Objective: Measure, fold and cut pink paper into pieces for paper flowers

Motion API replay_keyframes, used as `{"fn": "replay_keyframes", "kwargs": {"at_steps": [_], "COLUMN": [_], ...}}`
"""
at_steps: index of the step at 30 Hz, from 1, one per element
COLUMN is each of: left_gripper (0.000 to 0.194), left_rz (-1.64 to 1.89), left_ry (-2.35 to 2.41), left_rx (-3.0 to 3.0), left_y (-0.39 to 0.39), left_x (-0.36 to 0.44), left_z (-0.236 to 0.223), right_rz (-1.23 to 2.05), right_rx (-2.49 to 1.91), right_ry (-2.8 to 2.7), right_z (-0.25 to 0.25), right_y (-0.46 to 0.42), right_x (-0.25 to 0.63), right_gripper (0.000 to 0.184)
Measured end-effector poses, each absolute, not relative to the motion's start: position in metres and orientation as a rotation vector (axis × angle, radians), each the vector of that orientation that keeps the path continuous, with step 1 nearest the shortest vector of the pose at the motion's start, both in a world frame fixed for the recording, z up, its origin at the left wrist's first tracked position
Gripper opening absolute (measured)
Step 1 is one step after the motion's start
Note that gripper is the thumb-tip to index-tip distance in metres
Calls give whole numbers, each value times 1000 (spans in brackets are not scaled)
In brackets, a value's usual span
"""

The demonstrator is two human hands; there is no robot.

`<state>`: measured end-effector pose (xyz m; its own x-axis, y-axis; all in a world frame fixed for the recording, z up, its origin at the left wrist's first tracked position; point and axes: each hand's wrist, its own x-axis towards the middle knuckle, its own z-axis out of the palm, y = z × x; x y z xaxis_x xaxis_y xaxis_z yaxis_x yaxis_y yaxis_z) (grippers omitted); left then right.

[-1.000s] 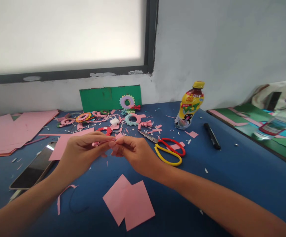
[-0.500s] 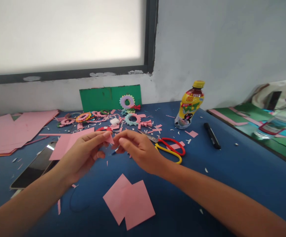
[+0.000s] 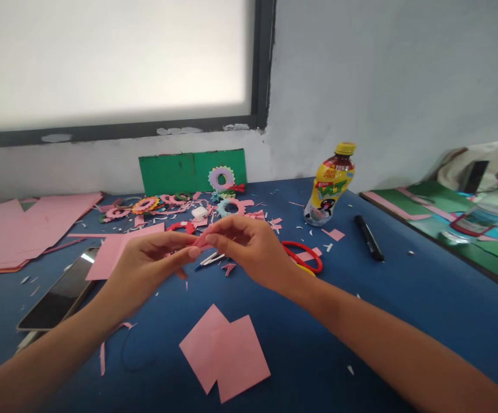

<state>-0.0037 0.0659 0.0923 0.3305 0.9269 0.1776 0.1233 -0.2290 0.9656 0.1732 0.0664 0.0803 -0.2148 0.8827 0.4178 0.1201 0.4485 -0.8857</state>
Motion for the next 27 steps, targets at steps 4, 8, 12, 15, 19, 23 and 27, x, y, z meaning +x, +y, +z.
{"fn": "replay_keyframes", "kwargs": {"at_steps": [4, 8, 12, 15, 19, 23, 27], "left_gripper": [15, 22, 24, 22, 22, 24, 22], "left_rz": [1030, 918, 925, 992, 1006, 1052, 1055], "left_ry": [940, 826, 823, 858, 895, 935, 955], "left_rx": [1624, 1540, 1485, 1499, 1527, 1517, 1499], "left_y": [64, 66, 68, 67, 65, 66, 68], "left_x": [-5, -6, -5, -4, -3, -4, -4], "left_z": [95, 95, 91, 90, 90, 91, 91], "right_rz": [1017, 1076, 880, 632, 572, 779, 950], "right_rx": [-846, -778, -806, -840, -933, -928, -884], "right_ry": [-1577, -1484, -1531, -1723, -1674, -1480, -1398], "right_z": [81, 79, 77, 76, 75, 78, 80], "right_y": [68, 69, 64, 58, 56, 59, 61], "right_x": [171, 170, 170, 171, 169, 167, 166], "right_gripper": [15, 13, 15, 28, 17, 12, 12]}}
